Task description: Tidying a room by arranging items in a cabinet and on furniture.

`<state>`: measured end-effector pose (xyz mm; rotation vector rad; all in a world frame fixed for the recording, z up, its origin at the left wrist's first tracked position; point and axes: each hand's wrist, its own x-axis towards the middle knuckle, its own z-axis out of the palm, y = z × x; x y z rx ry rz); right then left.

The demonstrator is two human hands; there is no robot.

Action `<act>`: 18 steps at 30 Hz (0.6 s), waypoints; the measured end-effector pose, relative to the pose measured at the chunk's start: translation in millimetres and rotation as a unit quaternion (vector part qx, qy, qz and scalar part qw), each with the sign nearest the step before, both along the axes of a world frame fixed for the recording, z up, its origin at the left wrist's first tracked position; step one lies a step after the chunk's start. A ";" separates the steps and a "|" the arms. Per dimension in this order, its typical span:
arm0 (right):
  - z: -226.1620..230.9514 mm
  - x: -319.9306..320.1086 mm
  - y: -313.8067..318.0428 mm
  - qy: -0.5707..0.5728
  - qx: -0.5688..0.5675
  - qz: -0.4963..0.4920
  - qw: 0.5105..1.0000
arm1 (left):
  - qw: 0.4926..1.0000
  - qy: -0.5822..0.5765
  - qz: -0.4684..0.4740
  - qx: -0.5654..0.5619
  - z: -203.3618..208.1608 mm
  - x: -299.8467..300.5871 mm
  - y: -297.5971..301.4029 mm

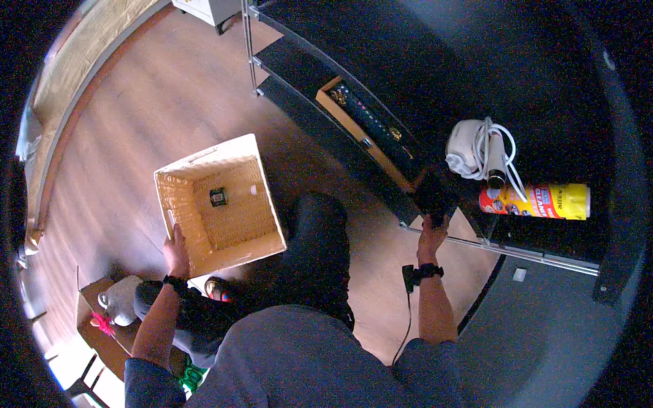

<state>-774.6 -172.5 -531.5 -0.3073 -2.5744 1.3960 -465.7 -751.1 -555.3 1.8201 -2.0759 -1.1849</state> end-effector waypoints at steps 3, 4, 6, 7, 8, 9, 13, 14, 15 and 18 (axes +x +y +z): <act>-1.4 -2.4 14.1 -0.003 0.415 -0.019 0.910 | 1.000 -0.024 0.005 -0.014 -11.1 -3.0 -0.2; 0.5 -0.1 8.8 -0.003 0.414 -0.015 0.910 | 0.999 -0.039 0.003 -0.014 -9.8 -5.4 2.3; 12.6 12.3 -17.8 -0.067 0.259 -0.065 0.961 | 0.998 -0.057 0.005 -0.021 -5.7 0.3 -0.5; 21.6 18.2 -30.3 -0.065 0.256 -0.063 0.963 | 0.999 -0.053 -0.006 -0.009 -4.5 0.5 -2.4; 29.7 24.5 -39.7 0.011 0.217 -0.087 0.972 | 0.999 -0.047 -0.019 0.004 -4.5 -2.6 -1.3; 37.8 32.1 -50.4 0.087 0.176 -0.110 0.974 | 0.999 -0.041 -0.018 -0.007 -3.4 -5.1 2.9; 69.5 82.4 -145.0 0.135 0.201 0.162 0.957 | 0.999 -0.039 0.002 0.010 -10.2 2.6 -6.0; 83.3 96.0 -178.5 0.157 0.240 0.263 0.921 | 0.999 -0.034 0.005 0.026 -14.6 5.8 -8.5; 87.9 102.9 -207.8 0.105 0.180 0.347 0.914 | 0.999 -0.031 -0.003 0.021 -15.6 5.8 -7.5; 75.3 118.4 -286.0 0.057 0.117 0.457 0.880 | 0.997 -0.010 -0.068 -0.029 -20.6 17.3 -12.7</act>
